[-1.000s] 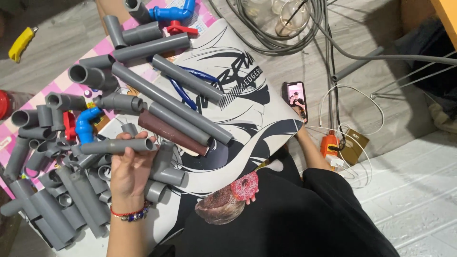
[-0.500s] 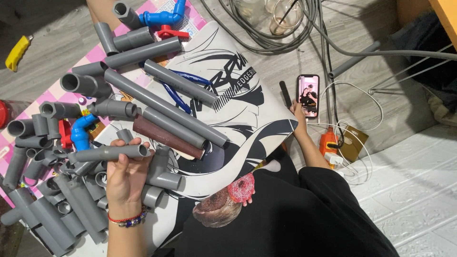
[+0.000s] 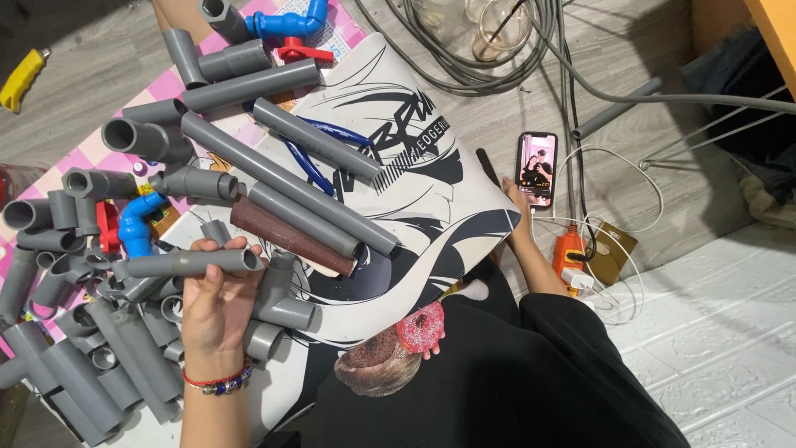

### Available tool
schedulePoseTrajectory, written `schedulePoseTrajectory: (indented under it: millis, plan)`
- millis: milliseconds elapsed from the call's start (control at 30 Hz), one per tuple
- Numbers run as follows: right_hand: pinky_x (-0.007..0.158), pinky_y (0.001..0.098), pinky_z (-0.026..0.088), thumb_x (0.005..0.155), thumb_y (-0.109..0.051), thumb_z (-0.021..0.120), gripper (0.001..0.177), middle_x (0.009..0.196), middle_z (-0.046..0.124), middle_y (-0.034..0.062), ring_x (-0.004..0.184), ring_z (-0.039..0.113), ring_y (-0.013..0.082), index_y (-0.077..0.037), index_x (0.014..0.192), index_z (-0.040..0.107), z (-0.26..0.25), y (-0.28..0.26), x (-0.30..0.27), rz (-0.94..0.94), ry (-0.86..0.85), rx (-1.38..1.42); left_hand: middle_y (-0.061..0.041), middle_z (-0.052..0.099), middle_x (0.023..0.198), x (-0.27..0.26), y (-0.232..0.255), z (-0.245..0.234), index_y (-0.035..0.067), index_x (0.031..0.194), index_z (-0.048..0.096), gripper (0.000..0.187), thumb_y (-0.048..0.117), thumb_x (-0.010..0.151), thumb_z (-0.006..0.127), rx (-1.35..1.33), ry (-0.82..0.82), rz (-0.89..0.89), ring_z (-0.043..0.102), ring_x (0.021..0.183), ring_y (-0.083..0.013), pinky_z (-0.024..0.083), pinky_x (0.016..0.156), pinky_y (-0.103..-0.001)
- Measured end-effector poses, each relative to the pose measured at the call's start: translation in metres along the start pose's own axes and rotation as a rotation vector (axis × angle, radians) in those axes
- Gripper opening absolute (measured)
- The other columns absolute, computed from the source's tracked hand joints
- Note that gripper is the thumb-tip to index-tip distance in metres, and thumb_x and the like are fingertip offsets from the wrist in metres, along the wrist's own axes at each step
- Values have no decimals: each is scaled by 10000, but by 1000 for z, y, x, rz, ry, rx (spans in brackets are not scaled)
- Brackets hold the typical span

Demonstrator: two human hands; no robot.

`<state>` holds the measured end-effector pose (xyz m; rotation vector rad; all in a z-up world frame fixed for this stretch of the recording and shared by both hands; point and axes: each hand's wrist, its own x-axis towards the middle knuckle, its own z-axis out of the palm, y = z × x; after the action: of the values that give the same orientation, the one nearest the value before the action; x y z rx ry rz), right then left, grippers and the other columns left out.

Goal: The person is using a metal file to smooth the edges of several PVC pipe segments that have been cut to size.

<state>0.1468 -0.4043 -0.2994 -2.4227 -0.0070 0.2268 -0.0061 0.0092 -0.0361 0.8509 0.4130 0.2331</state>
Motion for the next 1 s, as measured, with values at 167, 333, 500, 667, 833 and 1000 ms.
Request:
schedulePoseTrajectory:
  millis: [167,333,500,667,833,1000]
  plan:
    - [891,508,319,872,-202,460,303,1168,505,186,1078,429,372,-36,1124,432,8,16,11,-26,42,-140,-150,583,1064,0,1,3,131,1063,411,263,169,816,496,12,1,1,582,978,-277,453,863,-447]
    - [873,474,326,946,-183,422,312,1098,499,217,1040,439,370,-31,1218,419,5,63,49,-64,384,-225,-151,582,1064,0,0,1,131,1057,410,266,169,810,502,20,6,1,580,981,-283,447,870,-452]
    - [706,434,401,933,-236,324,123,831,542,99,849,550,335,-158,940,418,-22,102,95,288,401,19,-156,577,1065,0,1,2,131,1057,403,274,163,803,499,27,13,-10,580,976,-285,437,882,-462]
    - [729,423,386,936,-230,299,164,851,539,153,853,539,352,-126,975,421,-35,95,106,293,290,162,-153,586,1049,1,2,3,131,1041,409,269,164,796,515,21,3,-19,590,958,-277,432,892,-444]
    - [713,419,353,976,-196,329,197,827,461,186,792,460,321,-28,1010,427,-71,67,95,42,243,247,-158,589,1038,1,2,3,128,1031,411,254,160,801,515,15,-4,-28,592,953,-274,431,892,-431]
    - [712,371,361,987,-101,439,113,813,509,167,778,449,235,2,983,487,-131,-34,73,-249,-28,286,-157,587,1011,2,2,5,129,1035,410,258,175,803,512,34,-3,-34,604,922,-278,428,875,-418]
